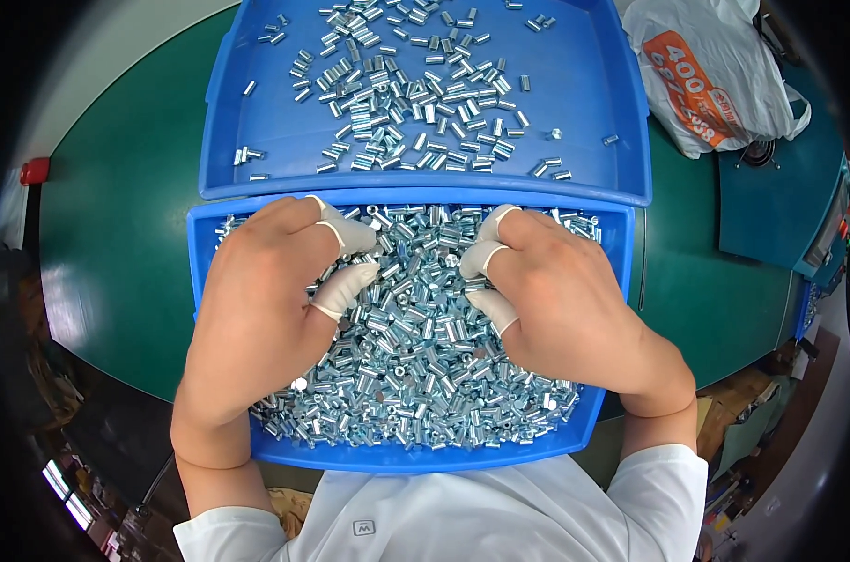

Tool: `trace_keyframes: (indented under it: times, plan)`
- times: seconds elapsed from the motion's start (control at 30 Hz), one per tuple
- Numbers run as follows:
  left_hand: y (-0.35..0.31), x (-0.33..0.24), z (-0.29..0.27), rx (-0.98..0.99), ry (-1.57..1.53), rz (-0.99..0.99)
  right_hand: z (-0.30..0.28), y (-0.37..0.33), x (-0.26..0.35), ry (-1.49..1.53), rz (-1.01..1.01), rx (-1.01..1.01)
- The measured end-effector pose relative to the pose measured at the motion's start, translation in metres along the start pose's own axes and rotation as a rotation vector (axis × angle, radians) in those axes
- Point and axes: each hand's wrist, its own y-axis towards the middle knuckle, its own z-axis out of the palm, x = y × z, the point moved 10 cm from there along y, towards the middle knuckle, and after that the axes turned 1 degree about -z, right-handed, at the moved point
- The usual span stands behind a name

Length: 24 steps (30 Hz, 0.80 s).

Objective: The person is inspecting and sorting small screws or bolts within blue plastic bins at a factory workstation.

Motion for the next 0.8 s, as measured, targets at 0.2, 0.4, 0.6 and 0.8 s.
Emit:
trace_keyframes:
  times: [0.2, 0.4, 0.6, 0.8]
  plan:
    - [-0.003, -0.004, 0.008, 0.135, 0.122, 0.034, -0.002, 0.001, 0.001, -0.038, 0.05, 0.049]
    - [-0.009, -0.007, 0.022, 0.271, 0.213, 0.109, 0.001, 0.002, -0.002, 0.01, 0.038, 0.078]
    - [-0.009, -0.002, 0.022, 0.286, 0.164, 0.081, 0.002, 0.001, -0.003, 0.036, 0.026, 0.091]
    - [-0.008, 0.006, 0.022, 0.339, 0.119, 0.074, 0.003, 0.002, -0.003, 0.036, 0.025, 0.094]
